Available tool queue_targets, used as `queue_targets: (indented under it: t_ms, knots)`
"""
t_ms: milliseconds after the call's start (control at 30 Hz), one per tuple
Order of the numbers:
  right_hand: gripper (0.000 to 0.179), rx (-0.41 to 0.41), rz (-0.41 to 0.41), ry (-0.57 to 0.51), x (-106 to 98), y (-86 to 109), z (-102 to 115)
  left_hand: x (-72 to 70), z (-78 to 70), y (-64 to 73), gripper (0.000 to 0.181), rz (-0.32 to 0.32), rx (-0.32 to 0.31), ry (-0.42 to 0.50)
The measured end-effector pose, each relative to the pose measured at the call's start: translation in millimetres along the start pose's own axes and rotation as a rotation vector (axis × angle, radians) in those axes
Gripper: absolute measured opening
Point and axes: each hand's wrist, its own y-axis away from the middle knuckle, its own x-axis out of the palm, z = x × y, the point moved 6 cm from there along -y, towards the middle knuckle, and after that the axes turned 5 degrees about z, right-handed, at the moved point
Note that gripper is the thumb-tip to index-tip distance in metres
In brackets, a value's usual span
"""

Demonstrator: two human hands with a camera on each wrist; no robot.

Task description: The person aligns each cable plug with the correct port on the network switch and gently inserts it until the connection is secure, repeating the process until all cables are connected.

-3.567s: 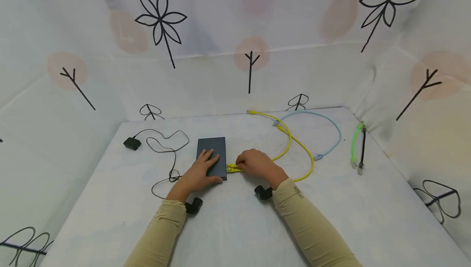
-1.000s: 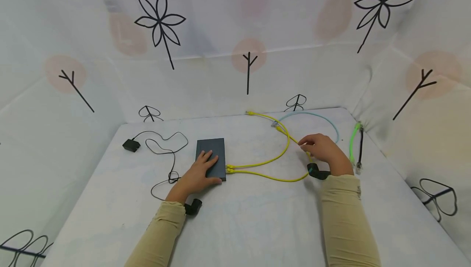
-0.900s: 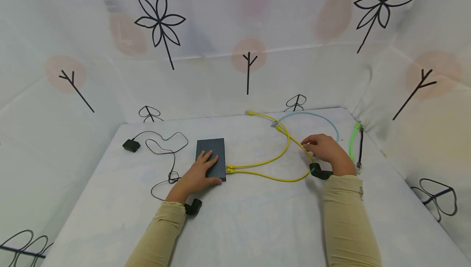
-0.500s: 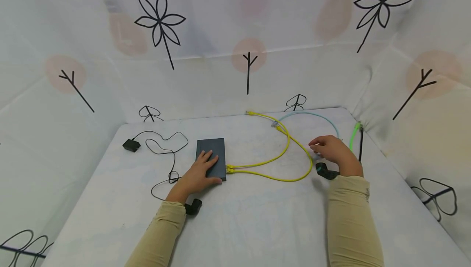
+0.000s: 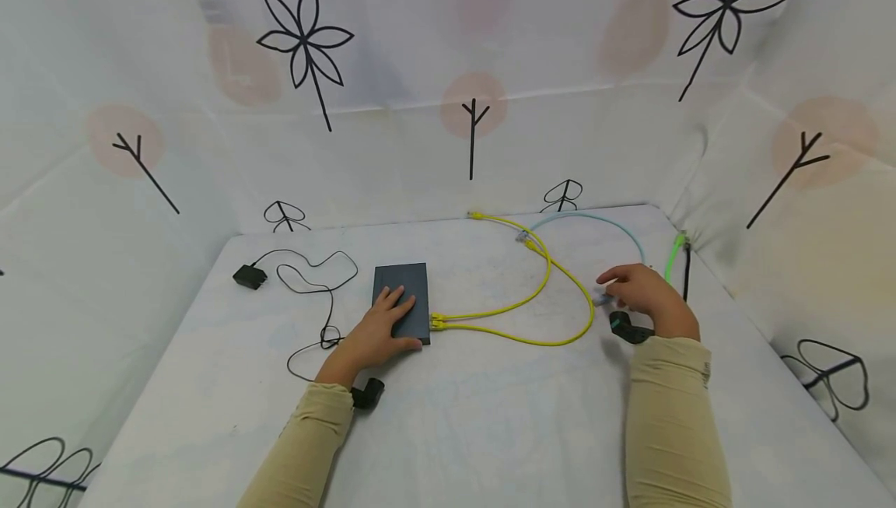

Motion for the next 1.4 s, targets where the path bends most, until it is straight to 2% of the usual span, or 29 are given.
queue_targets:
  t_ms: [133,333,733,1000,1400]
  knots:
    - [0.038,0.006,0.006,-0.007,0.1,0.6,-5.5,-0.3,-0.2,0.0,0.085,0.001,0.000,0.000]
    - [0.039,0.058,0.026,-0.019,1.5,0.2,-12.9,-1.1,-1.4,1.0,0.085,0.001,0.004,0.004]
    - [0.041,0.099,0.040,-0.033,5.7,-8.4,-25.2,-1.2,-2.4,1.1,0.085,0.000,0.011,0.003]
    - [0.036,0.036,-0.039,0.016,6.1,-6.8,-17.0,-0.7,-1.5,1.7,0.085,-0.001,0.013,0.008]
    - [0.035,0.063,-0.206,0.062,-1.4,-6.3,-4.4,-0.5,-1.0,1.0,0.084,-0.002,0.016,0.011]
